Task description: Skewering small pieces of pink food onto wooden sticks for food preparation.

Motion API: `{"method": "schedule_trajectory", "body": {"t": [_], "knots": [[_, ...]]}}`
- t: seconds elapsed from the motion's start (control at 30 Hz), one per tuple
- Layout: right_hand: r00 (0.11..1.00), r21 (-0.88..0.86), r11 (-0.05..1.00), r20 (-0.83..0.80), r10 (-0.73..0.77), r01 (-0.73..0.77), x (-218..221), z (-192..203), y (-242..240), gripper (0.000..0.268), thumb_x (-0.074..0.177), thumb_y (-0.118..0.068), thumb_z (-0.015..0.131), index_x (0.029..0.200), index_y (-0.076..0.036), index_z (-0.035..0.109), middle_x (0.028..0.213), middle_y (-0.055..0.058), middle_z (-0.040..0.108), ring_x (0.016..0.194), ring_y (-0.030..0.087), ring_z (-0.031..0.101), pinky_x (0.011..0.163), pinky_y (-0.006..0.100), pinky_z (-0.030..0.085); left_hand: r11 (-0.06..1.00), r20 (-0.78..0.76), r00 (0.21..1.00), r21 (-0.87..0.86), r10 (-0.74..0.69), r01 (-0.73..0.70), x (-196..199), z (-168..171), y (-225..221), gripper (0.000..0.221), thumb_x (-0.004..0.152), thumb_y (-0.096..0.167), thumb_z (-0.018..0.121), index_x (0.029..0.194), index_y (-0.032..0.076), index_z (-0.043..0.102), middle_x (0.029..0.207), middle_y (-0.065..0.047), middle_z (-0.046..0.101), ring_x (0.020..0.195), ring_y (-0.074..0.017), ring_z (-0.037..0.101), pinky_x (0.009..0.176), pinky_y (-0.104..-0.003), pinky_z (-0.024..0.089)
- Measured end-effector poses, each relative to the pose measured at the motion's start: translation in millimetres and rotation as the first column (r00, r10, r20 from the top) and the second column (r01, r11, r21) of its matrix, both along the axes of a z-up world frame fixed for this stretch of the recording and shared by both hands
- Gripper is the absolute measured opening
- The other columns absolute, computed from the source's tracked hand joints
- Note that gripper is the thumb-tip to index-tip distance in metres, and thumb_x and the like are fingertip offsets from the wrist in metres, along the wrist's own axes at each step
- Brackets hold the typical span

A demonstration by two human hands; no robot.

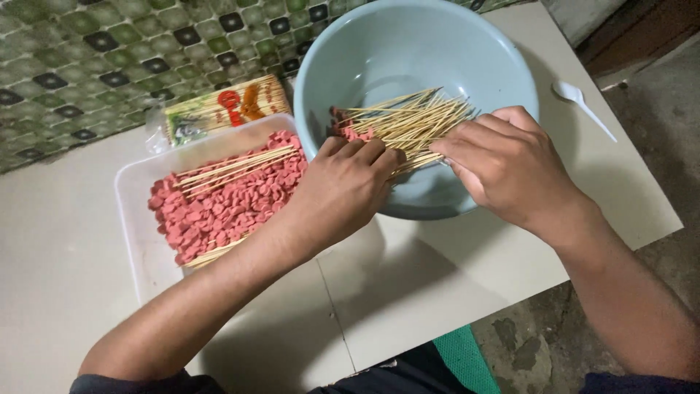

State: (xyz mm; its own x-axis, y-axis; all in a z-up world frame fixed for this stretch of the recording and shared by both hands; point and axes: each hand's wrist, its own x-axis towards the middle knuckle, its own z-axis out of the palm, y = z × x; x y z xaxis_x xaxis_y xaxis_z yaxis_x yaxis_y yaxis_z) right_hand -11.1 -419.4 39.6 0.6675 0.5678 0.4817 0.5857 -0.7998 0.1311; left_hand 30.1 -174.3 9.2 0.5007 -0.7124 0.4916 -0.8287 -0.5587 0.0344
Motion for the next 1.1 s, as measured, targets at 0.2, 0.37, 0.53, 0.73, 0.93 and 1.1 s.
{"method": "schedule_trajectory", "body": {"t": [0.2,0.37,0.53,0.73,0.93,1.1], "knots": [[0.999,0.001,0.999,0.002,-0.034,0.034,17.5,-6.2,-20.4,0.026,0.085,-0.001,0.077,0.11,-0.009,0.078,0.105,-0.001,0.076,0.09,0.015,0.068,0.095,0.033,0.045,0.999,-0.006,1.0,0.036,-0.008,0.008,20.2,-4.9,-20.1,0.027,0.091,0.02,0.063,0.114,0.007,0.068,0.096,-0.008,0.064,0.088,-0.0261,0.064,0.083,-0.039,0.045],[0.999,-0.01,0.999,-0.022,-0.039,0.039,36.0,-16.2,-28.5,0.024,0.085,-0.002,0.077,0.108,-0.009,0.078,0.105,0.0,0.076,0.088,0.015,0.07,0.095,0.033,0.046,0.998,-0.029,1.0,0.061,-0.01,0.011,36.5,-16.2,-24.3,0.029,0.09,0.023,0.067,0.115,0.009,0.067,0.094,-0.008,0.063,0.087,-0.026,0.063,0.085,-0.041,0.045],[0.998,-0.004,0.999,-0.052,-0.033,0.033,57.2,-26.2,-34.2,0.021,0.085,-0.003,0.077,0.105,-0.01,0.078,0.105,0.0,0.077,0.091,0.015,0.071,0.096,0.034,0.045,0.996,-0.031,0.999,0.091,0.024,-0.021,49.7,-24.7,-27.2,0.026,0.093,0.023,0.064,0.114,0.009,0.067,0.091,-0.009,0.063,0.084,-0.0259,0.061,0.083,-0.041,0.044],[0.992,0.017,1.0,-0.126,-0.012,0.014,80.9,-38.4,-40.8,0.021,0.085,-0.004,0.075,0.105,-0.011,0.075,0.107,-0.002,0.073,0.093,0.016,0.069,0.101,0.036,0.043,0.996,-0.095,0.995,0.082,0.035,-0.027,63.9,-35.2,-31.1,0.029,0.091,0.026,0.067,0.114,0.007,0.066,0.093,-0.01,0.069,0.088,-0.0284,0.065,0.092,-0.045,0.045],[0.979,-0.04,0.998,-0.197,-0.051,0.045,95.2,-55.0,-43.8,0.025,0.085,-0.011,0.073,0.11,-0.014,0.077,0.108,-0.001,0.071,0.1,0.017,0.065,0.106,0.039,0.037,0.987,-0.13,0.988,0.145,0.083,-0.064,74.7,-49.3,-32.9,0.03,0.092,0.024,0.065,0.117,0.008,0.068,0.093,-0.01,0.074,0.087,-0.0277,0.067,0.092,-0.043,0.044],[0.974,-0.058,0.995,-0.209,-0.089,0.079,104.1,-61.6,-45.7,0.021,0.087,-0.013,0.071,0.106,-0.014,0.078,0.111,0.0,0.071,0.102,0.019,0.063,0.106,0.039,0.036,0.977,-0.157,0.98,0.19,0.124,-0.093,79.5,-50.4,-36.1,0.046,0.084,0.024,0.07,0.127,0.009,0.062,0.093,-0.009,0.07,0.088,-0.0273,0.063,0.083,-0.041,0.043]]}}
